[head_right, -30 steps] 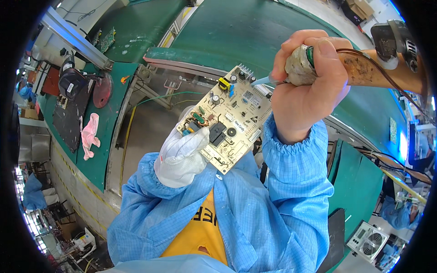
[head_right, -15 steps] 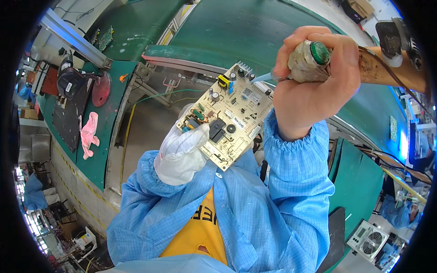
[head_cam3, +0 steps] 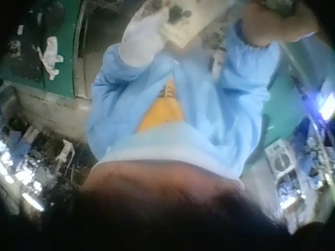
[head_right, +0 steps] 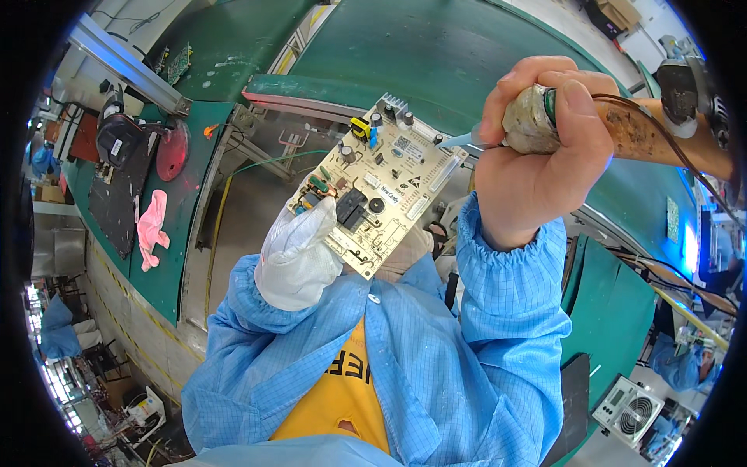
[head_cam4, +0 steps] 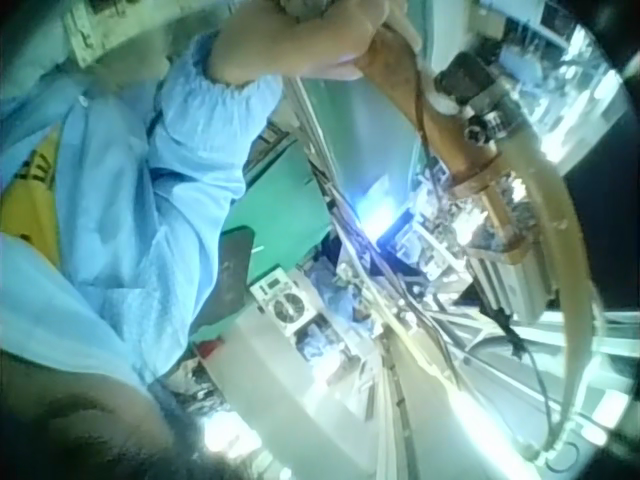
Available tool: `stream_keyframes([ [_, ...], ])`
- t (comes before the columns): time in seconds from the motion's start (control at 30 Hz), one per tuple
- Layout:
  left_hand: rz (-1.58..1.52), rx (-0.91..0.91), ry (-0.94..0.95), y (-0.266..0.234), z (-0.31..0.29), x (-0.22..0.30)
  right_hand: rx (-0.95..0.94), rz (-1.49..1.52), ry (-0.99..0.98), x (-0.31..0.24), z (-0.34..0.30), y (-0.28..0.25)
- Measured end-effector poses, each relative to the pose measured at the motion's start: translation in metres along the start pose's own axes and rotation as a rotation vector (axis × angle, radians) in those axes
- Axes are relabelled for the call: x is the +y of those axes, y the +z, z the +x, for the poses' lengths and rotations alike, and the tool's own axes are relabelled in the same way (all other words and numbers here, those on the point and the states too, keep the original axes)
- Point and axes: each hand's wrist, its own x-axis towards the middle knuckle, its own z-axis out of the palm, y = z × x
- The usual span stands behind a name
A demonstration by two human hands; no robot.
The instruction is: Assembling printed circuit boards using an overhead power screwdriver at a factory workstation.
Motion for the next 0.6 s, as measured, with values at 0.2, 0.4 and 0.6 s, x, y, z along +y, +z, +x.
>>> stream_keyframes([
  [0.2,-0.057,0.005,-0.034,-0.0016,0.0030,0.0002,0.083,-0.024,-0.035,0.0043,0.0032,0.0038],
  [0.4,-0.107,0.008,-0.069,-0.0041,0.0014,-0.0005,0.083,-0.079,-0.109,0.0024,0.0059,0.0013],
  [0.6,-0.142,-0.020,-0.101,-0.0072,0.0034,0.0002,0.114,-0.101,-0.096,0.0048,0.0094,-0.0021],
])
